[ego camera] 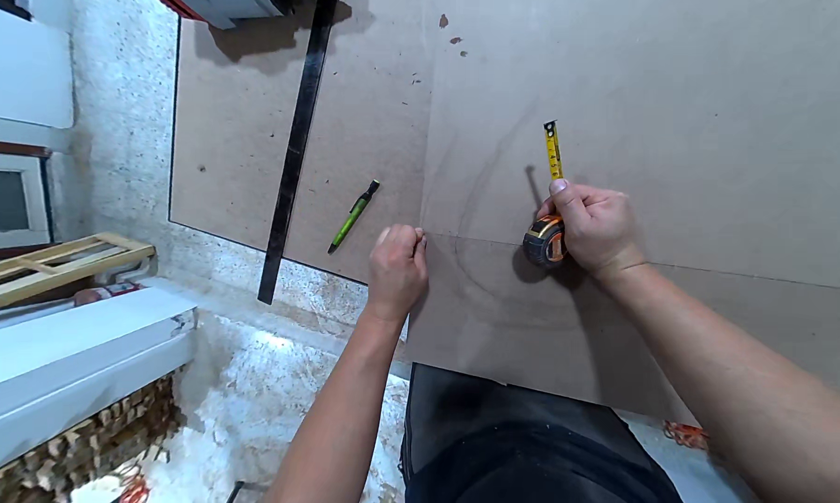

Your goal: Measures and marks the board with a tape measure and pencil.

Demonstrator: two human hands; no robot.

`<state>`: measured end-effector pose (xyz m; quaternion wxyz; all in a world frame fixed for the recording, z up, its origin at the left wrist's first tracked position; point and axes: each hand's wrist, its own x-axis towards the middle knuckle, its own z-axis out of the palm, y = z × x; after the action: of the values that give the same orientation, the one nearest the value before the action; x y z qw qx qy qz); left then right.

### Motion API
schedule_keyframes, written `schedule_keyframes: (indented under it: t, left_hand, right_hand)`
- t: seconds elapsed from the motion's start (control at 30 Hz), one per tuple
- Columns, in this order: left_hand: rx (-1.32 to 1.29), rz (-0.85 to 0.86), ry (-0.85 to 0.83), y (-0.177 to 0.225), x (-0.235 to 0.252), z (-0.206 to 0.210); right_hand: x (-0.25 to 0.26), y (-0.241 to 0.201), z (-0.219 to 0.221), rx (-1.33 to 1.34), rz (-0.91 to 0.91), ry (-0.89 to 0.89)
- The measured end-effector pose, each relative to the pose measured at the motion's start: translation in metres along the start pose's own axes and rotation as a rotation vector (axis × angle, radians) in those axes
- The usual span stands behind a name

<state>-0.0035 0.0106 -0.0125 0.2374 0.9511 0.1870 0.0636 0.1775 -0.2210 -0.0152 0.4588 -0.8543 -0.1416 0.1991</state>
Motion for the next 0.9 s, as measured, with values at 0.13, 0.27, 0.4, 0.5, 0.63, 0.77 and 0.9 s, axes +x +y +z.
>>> schedule_keyframes:
  t: [0.13,0.27,0.4,0.5,0.63,0.77,0.9]
  left_hand:
    - [0.028,0.001,-0.058,0.000,-0.020,-0.005]
    - [0.044,0.032,0.054,-0.001,0.012,0.008]
    - [0.005,0.019,0.047,-0.001,0.003,0.007]
    - [0.013,0.024,0.037,-0.001,0.015,0.009]
    - [-0.003,0.005,0.042,0.001,0.021,0.008]
    - [0.001,0.027,0.038,0.000,0.029,0.007]
    - [-0.007,0.008,0.032,-0.001,0.043,0.010]
  right_hand:
    - [0.003,-0.002,-0.002,0.006,0.005,-0.003]
    - [0.003,0.000,0.000,-0.017,-0.006,-0.018]
    - [0.006,-0.002,-0.003,-0.015,-0.012,-0.020]
    - [0.006,-0.001,-0.004,-0.032,-0.014,-0.027]
    - [0.004,-0.002,-0.003,-0.040,-0.027,-0.031]
    - [0.007,-0.003,-0.005,-0.050,-0.021,-0.028]
    - [0.003,-0.003,-0.003,-0.045,-0.019,-0.047]
